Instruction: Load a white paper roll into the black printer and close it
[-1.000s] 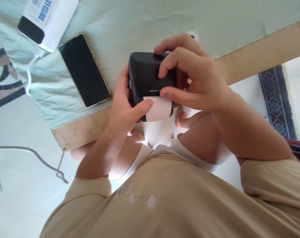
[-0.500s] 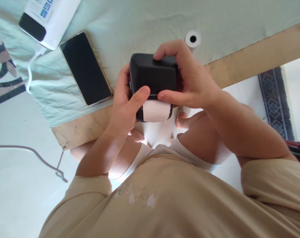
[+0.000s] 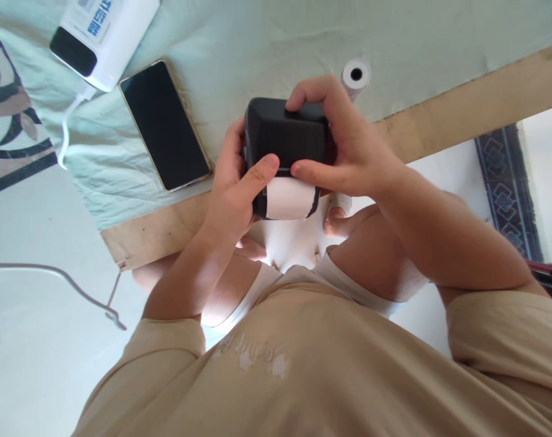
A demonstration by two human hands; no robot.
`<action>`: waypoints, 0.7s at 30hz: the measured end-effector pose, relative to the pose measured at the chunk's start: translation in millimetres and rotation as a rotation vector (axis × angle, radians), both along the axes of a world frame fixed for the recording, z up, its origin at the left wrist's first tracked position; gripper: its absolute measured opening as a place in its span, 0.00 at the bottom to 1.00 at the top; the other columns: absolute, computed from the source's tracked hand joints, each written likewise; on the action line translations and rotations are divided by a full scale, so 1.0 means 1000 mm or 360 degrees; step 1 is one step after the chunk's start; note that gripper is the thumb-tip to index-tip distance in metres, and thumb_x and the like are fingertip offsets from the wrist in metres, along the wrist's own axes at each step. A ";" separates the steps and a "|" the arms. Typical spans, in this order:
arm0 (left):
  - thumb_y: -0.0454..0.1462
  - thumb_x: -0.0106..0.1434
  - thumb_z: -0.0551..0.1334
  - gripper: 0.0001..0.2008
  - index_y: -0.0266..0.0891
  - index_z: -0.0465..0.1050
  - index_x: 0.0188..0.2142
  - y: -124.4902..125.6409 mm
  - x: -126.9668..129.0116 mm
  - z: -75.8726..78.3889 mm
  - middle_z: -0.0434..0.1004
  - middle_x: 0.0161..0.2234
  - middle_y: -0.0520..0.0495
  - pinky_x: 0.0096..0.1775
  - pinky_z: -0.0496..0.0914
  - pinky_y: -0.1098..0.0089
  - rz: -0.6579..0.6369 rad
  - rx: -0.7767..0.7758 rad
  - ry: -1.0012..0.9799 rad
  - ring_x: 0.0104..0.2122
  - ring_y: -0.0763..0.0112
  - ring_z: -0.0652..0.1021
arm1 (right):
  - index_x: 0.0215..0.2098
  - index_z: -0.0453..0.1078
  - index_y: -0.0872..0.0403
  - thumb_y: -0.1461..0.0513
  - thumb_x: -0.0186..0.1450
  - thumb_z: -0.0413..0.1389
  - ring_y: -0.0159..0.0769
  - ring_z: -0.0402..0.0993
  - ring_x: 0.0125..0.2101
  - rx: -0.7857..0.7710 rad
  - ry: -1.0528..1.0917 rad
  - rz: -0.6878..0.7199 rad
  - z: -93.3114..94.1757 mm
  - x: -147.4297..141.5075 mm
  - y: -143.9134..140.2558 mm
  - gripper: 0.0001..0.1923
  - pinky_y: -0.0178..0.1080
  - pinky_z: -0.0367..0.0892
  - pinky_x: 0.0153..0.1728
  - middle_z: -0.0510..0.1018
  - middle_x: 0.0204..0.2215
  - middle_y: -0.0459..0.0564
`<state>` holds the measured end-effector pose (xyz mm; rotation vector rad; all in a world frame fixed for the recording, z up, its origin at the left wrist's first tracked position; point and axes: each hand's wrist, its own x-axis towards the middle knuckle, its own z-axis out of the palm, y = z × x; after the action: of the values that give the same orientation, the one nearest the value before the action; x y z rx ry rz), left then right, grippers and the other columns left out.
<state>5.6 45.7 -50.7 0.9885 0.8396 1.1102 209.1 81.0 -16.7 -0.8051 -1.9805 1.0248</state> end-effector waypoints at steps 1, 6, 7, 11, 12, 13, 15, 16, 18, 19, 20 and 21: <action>0.52 0.59 0.72 0.24 0.57 0.74 0.53 0.000 0.001 0.002 0.76 0.57 0.50 0.49 0.75 0.57 0.0088 0.0013 -0.0012 0.57 0.53 0.76 | 0.56 0.61 0.50 0.50 0.61 0.62 0.37 0.74 0.48 0.0004 0.0017 -0.0015 -0.001 -0.001 0.000 0.29 0.43 0.75 0.49 0.73 0.51 0.50; 0.52 0.45 0.78 0.28 0.53 0.80 0.46 0.003 0.008 0.006 0.80 0.50 0.47 0.38 0.75 0.56 0.0241 -0.0031 -0.0105 0.47 0.48 0.77 | 0.54 0.63 0.50 0.47 0.59 0.65 0.36 0.74 0.47 -0.0171 0.0039 0.0001 0.003 -0.003 0.002 0.31 0.42 0.76 0.48 0.74 0.50 0.50; 0.51 0.47 0.77 0.26 0.53 0.80 0.46 0.003 0.009 0.007 0.80 0.49 0.47 0.37 0.74 0.57 0.0267 -0.0046 -0.0089 0.46 0.50 0.77 | 0.54 0.63 0.50 0.46 0.59 0.65 0.36 0.74 0.47 -0.0204 0.0023 0.0017 0.004 -0.003 0.003 0.32 0.41 0.76 0.47 0.74 0.50 0.50; 0.51 0.52 0.75 0.22 0.54 0.79 0.46 0.001 0.009 0.008 0.79 0.45 0.48 0.31 0.72 0.61 0.0258 0.0005 -0.0027 0.40 0.56 0.77 | 0.56 0.62 0.50 0.44 0.61 0.63 0.36 0.73 0.47 -0.0235 -0.0008 0.0085 0.008 -0.002 0.005 0.32 0.40 0.76 0.44 0.74 0.51 0.51; 0.52 0.54 0.74 0.22 0.54 0.78 0.47 0.000 0.009 0.009 0.79 0.45 0.48 0.32 0.71 0.62 0.0246 0.0027 -0.0004 0.40 0.57 0.77 | 0.56 0.62 0.50 0.44 0.61 0.62 0.36 0.73 0.47 -0.0232 -0.0009 0.0091 0.009 -0.002 0.005 0.32 0.39 0.75 0.44 0.74 0.53 0.51; 0.53 0.56 0.73 0.21 0.55 0.77 0.48 0.000 0.009 0.010 0.78 0.45 0.48 0.32 0.71 0.62 0.0230 0.0047 0.0013 0.41 0.57 0.78 | 0.56 0.62 0.50 0.43 0.62 0.61 0.35 0.73 0.47 -0.0226 -0.0004 0.0088 0.009 -0.002 0.004 0.32 0.39 0.75 0.44 0.73 0.54 0.52; 0.52 0.59 0.72 0.20 0.55 0.76 0.49 -0.001 0.008 0.013 0.77 0.46 0.49 0.35 0.71 0.62 0.0186 0.0056 0.0036 0.44 0.56 0.79 | 0.55 0.62 0.50 0.43 0.62 0.60 0.35 0.73 0.48 -0.0203 0.0015 0.0054 0.008 -0.002 0.002 0.31 0.38 0.73 0.44 0.73 0.56 0.51; 0.52 0.60 0.72 0.20 0.54 0.75 0.50 -0.002 0.008 0.014 0.77 0.46 0.49 0.37 0.71 0.62 0.0164 0.0051 0.0035 0.45 0.56 0.78 | 0.55 0.63 0.50 0.44 0.63 0.60 0.35 0.74 0.48 -0.0178 0.0028 0.0035 0.008 -0.002 0.001 0.29 0.38 0.73 0.44 0.73 0.57 0.51; 0.50 0.60 0.72 0.20 0.52 0.76 0.50 -0.002 0.008 0.017 0.78 0.47 0.49 0.38 0.71 0.62 0.0155 0.0035 0.0021 0.47 0.56 0.78 | 0.55 0.64 0.50 0.46 0.64 0.59 0.37 0.74 0.49 -0.0105 0.0052 0.0003 0.007 -0.002 -0.001 0.27 0.39 0.72 0.44 0.73 0.57 0.50; 0.50 0.60 0.72 0.20 0.51 0.76 0.50 -0.002 0.009 0.017 0.78 0.47 0.48 0.38 0.72 0.62 0.0153 0.0035 0.0010 0.47 0.56 0.78 | 0.54 0.64 0.50 0.47 0.64 0.58 0.38 0.74 0.51 -0.0073 0.0051 -0.0008 0.007 -0.002 -0.001 0.26 0.40 0.71 0.43 0.73 0.57 0.51; 0.50 0.60 0.73 0.21 0.49 0.76 0.50 -0.002 0.009 0.018 0.79 0.46 0.48 0.39 0.72 0.62 0.0159 0.0042 -0.0005 0.47 0.56 0.78 | 0.54 0.64 0.50 0.47 0.65 0.58 0.39 0.74 0.53 -0.0051 0.0036 -0.0015 0.007 -0.002 -0.002 0.25 0.40 0.71 0.43 0.74 0.57 0.51; 0.50 0.59 0.73 0.22 0.47 0.76 0.49 -0.001 0.009 0.018 0.79 0.46 0.47 0.39 0.72 0.62 0.0180 0.0057 -0.0026 0.46 0.56 0.77 | 0.54 0.63 0.50 0.47 0.65 0.57 0.40 0.73 0.55 -0.0039 0.0014 -0.0022 0.007 -0.002 -0.002 0.25 0.40 0.71 0.43 0.74 0.58 0.51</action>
<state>14.8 44.5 -33.0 0.9698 0.8733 1.2321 206.6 78.8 -9.6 -0.8252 -1.9555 1.0448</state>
